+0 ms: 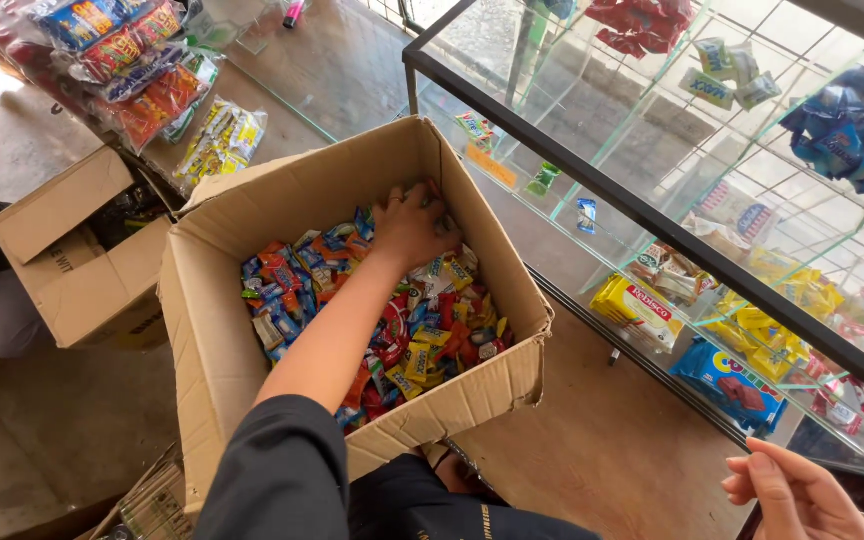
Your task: The person stocks individual candies into a glass display case from a cardboard box.
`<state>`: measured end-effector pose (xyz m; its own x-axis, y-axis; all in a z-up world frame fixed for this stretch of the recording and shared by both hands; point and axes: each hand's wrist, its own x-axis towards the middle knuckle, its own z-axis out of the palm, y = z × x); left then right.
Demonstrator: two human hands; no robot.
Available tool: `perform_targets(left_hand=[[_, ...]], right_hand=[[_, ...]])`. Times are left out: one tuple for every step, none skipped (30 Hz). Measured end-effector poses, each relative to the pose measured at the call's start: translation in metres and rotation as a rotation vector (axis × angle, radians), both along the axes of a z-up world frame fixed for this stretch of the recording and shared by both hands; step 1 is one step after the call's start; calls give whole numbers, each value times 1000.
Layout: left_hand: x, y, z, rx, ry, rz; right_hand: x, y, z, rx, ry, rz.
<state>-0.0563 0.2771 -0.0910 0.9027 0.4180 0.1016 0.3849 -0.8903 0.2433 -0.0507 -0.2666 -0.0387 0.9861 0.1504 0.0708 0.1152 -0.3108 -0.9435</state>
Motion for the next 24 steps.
perform_targets(left_hand=[[-1, -1, 5, -3, 2, 2], [-2, -1, 10, -63, 63, 57], [-2, -2, 15, -123, 122, 113], [-3, 0, 13, -125, 123, 116], [-2, 3, 11, -117, 156, 128], [-2, 5, 10, -109, 189, 140], [-4, 7, 9, -111, 187, 141], [-7, 9, 9, -120, 215, 155], [-9, 12, 10, -126, 241, 169], [-15, 19, 1, -124, 238, 170], [-22, 25, -9, -96, 239, 124], [-27, 32, -18, -68, 240, 78], [-38, 37, -26, -62, 239, 77], [-48, 41, -35, -66, 182, 14], [-59, 45, -44, -72, 127, -50], [-66, 45, -47, -69, 129, -52], [-72, 45, -49, -10, 165, -81], [-79, 46, -51, 49, 200, -111], [-80, 36, -30, 51, 201, -114], [-82, 26, -8, 0, 265, -76], [-84, 16, 13, -50, 329, -36], [-80, 12, 23, -48, 328, -39], [-78, 7, 32, -128, 249, -30], [-76, 2, 41, -208, 170, -21]], right_hand=[[-3, 4, 4, -3, 2, 2], [-6, 8, 8, -13, 13, -11], [-8, 11, 12, -23, 21, -24], [-8, 8, 8, -25, 22, -21], [-7, 4, 5, -36, 18, -9], [-7, 0, 2, -46, 13, 2], [-5, -5, -3, -48, 11, 4], [-4, -10, -8, -22, 24, 5], [-2, -15, -14, 7, 37, 7], [-1, -18, -18, 9, 34, 8], [0, -20, -22, 22, 32, 12], [1, -23, -26, 36, 30, 16], [-1, -18, -22, 41, 29, 14], [-3, -13, -17, 15, 37, -1], [-6, -9, -13, -13, 48, -16], [-6, -9, -12, -9, 50, -18], [-6, -8, -11, -5, 44, 15], [-5, -6, -10, 0, 37, 48], [-7, -1, -5, 2, 38, 44], [-9, 4, -1, -1, 32, 26], [-10, 10, 5, -4, 25, 9], [-12, 15, 9, -3, 25, 6], [-13, 20, 14, 14, 23, 1], [-15, 25, 19, 30, 22, -4]])
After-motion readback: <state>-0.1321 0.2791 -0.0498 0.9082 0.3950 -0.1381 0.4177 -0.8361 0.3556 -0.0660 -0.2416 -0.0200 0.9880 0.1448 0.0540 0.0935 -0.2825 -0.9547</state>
